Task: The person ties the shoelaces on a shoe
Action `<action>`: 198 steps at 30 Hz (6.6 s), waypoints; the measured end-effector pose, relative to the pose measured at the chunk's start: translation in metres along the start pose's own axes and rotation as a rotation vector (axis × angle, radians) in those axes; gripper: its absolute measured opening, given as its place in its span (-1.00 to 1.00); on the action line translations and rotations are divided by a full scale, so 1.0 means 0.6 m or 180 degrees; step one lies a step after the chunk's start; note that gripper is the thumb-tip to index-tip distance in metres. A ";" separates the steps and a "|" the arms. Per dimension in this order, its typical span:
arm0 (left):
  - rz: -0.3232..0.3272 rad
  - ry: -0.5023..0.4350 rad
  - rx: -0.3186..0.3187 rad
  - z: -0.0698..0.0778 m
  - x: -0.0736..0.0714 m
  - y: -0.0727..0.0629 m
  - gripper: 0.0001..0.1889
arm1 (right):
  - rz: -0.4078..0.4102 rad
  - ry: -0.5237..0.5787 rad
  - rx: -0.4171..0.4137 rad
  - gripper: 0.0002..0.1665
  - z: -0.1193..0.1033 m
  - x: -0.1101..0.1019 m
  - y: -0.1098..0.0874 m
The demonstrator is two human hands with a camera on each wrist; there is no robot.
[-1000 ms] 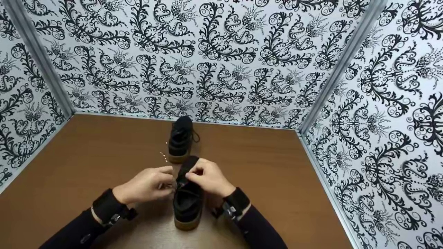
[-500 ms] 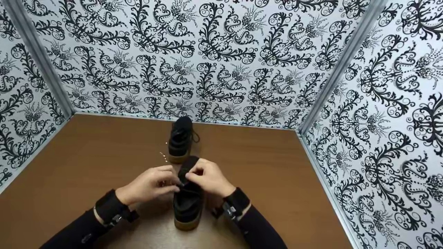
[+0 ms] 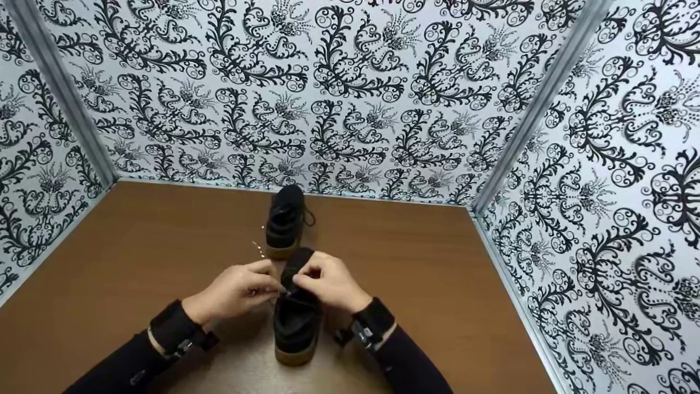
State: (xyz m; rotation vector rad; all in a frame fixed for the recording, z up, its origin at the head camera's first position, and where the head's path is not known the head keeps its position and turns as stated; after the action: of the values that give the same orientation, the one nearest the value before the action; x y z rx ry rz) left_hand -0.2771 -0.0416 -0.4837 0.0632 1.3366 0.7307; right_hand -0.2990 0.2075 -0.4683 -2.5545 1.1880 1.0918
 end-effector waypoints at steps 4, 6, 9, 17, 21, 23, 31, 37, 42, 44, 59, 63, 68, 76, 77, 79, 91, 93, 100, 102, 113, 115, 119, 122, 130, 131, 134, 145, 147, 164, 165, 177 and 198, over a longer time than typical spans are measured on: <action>0.0196 -0.0104 0.0157 0.012 0.000 0.005 -0.92 | -0.0009 -0.0014 0.0010 -0.94 -0.001 0.000 0.000; 0.0255 -0.0154 0.0204 0.017 0.003 0.008 -0.93 | 0.0001 0.0001 0.0011 -0.94 0.000 0.000 0.000; 0.0292 -0.0221 0.0220 0.021 0.008 0.010 -0.94 | 0.0021 0.0035 -0.0007 -0.94 0.003 0.001 0.000; 0.0197 -0.0406 0.0128 0.008 0.004 0.005 -0.86 | 0.0001 0.0001 -0.0019 -0.94 0.004 0.001 0.002; 0.0147 -0.0247 0.0111 0.003 0.001 0.003 -0.81 | 0.0003 -0.0036 -0.0028 -0.95 0.004 0.000 0.002; 0.0150 -0.0106 0.0096 0.003 0.005 0.003 -0.82 | 0.0009 -0.0041 -0.0025 -0.95 0.005 0.000 0.001; 0.0307 -0.0265 0.0090 0.013 0.022 0.007 -0.93 | 0.0012 -0.0010 0.0063 -0.95 0.006 0.000 0.001; 0.0465 -0.0505 -0.0002 0.014 0.035 0.009 -0.89 | 0.0042 -0.0022 0.0080 -0.94 0.005 0.004 0.002; 0.0580 -0.0727 -0.0111 0.010 0.041 0.008 -0.87 | 0.0041 0.0050 0.0075 -0.95 -0.015 0.003 0.003; 0.0575 -0.0863 -0.0184 0.007 0.040 0.007 -0.86 | 0.0045 0.0080 0.0051 -0.95 -0.032 0.000 0.001; 0.0359 -0.1629 -0.0679 -0.010 0.029 -0.002 -0.86 | 0.0146 0.0046 0.0003 -0.93 -0.047 -0.012 -0.005; 0.0320 -0.1654 -0.0686 -0.014 0.030 -0.002 -0.83 | 0.0128 -0.0012 0.0042 -0.94 -0.011 -0.016 -0.005; 0.0236 -0.1776 -0.0740 -0.019 0.029 -0.003 -0.80 | 0.0059 -0.0052 0.0023 -0.93 -0.003 -0.023 -0.010; 0.0306 -0.1742 -0.0706 -0.014 0.022 0.001 -0.83 | -0.0236 -0.0074 -0.0218 -0.94 -0.007 -0.035 -0.016; 0.0316 -0.1723 -0.0694 -0.012 0.022 0.002 -0.84 | -0.0303 -0.0099 -0.0251 -0.94 -0.007 -0.035 -0.017; 0.0325 -0.1711 -0.0674 -0.009 0.023 0.003 -0.85 | -0.0435 -0.0155 -0.0304 -0.95 -0.009 -0.036 -0.017; 0.0326 -0.1488 -0.0546 0.000 0.034 0.009 -0.73 | -0.1007 -0.0365 -0.0295 -0.87 -0.013 -0.023 -0.017; 0.0317 -0.1390 -0.0501 0.000 0.036 0.010 -0.72 | -0.1016 -0.0363 -0.0340 -0.84 -0.012 -0.022 -0.017; 0.0295 -0.1239 -0.0482 0.003 0.038 0.008 -0.72 | -0.0983 -0.0567 -0.0654 -0.71 0.003 -0.012 -0.012; 0.0306 -0.1214 -0.0466 0.004 0.038 0.008 -0.73 | -0.0978 -0.0644 -0.0624 -0.71 0.002 -0.009 -0.011; 0.0392 -0.1109 -0.0133 0.009 0.037 0.014 -0.90 | -0.1020 -0.0531 -0.0337 -0.82 -0.016 -0.025 -0.017; 0.0387 -0.1060 -0.0061 0.009 0.036 0.014 -0.91 | -0.1050 -0.0491 -0.0320 -0.81 -0.014 -0.029 -0.019; 0.0362 -0.0988 0.0029 0.008 0.035 0.013 -0.93 | -0.1106 -0.0435 -0.0235 -0.80 -0.008 -0.040 -0.021; 0.0338 -0.0952 0.0061 0.007 0.033 0.012 -0.93 | -0.1157 -0.0420 -0.0160 -0.81 -0.006 -0.048 -0.023; 0.0340 -0.0873 0.0187 0.006 0.030 0.009 -0.91 | -0.1222 -0.0381 -0.0124 -0.82 0.001 -0.061 -0.028; 0.0343 -0.0888 0.0198 0.006 0.030 0.009 -0.91 | -0.1231 -0.0367 -0.0112 -0.81 0.003 -0.062 -0.029; 0.0361 -0.0920 0.0215 0.005 0.030 0.009 -0.90 | -0.1242 -0.0364 -0.0103 -0.82 0.005 -0.066 -0.032; 0.0262 -0.0991 0.0095 0.004 0.030 0.009 -0.87 | -0.1262 -0.0500 -0.0018 -0.81 0.010 -0.082 -0.039; 0.0292 -0.0995 0.0124 0.004 0.031 0.009 -0.83 | -0.1267 -0.0495 0.0019 -0.82 0.011 -0.085 -0.040; 0.0277 -0.1075 0.0029 -0.002 0.038 0.006 -0.85 | -0.1273 -0.0717 0.0399 -0.80 0.009 -0.104 -0.047; 0.0278 -0.1079 0.0023 -0.002 0.038 0.006 -0.85 | -0.1261 -0.0716 0.0431 -0.80 0.009 -0.103 -0.047; 0.0262 -0.1133 -0.0080 0.000 0.035 0.006 -0.93 | -0.1142 -0.0574 0.0612 -0.92 0.014 -0.095 -0.045; 0.0182 -0.1213 -0.0196 0.005 0.030 0.005 -0.94 | -0.1063 -0.0557 0.0779 -0.63 0.017 -0.088 -0.043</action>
State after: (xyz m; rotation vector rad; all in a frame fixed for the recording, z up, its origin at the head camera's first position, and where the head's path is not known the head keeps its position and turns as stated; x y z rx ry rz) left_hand -0.2747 -0.0287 -0.4970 0.1830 0.9512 0.7642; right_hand -0.3095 0.2618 -0.4458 -2.3062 0.7644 0.9977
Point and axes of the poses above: each hand's wrist, its own y-axis towards the middle knuckle, its own x-axis out of the palm, z = x × y, the point moved 2 cm from there along y, towards the middle knuckle, and after that the axes turned 14 degrees about -z, right-handed, at the moved point
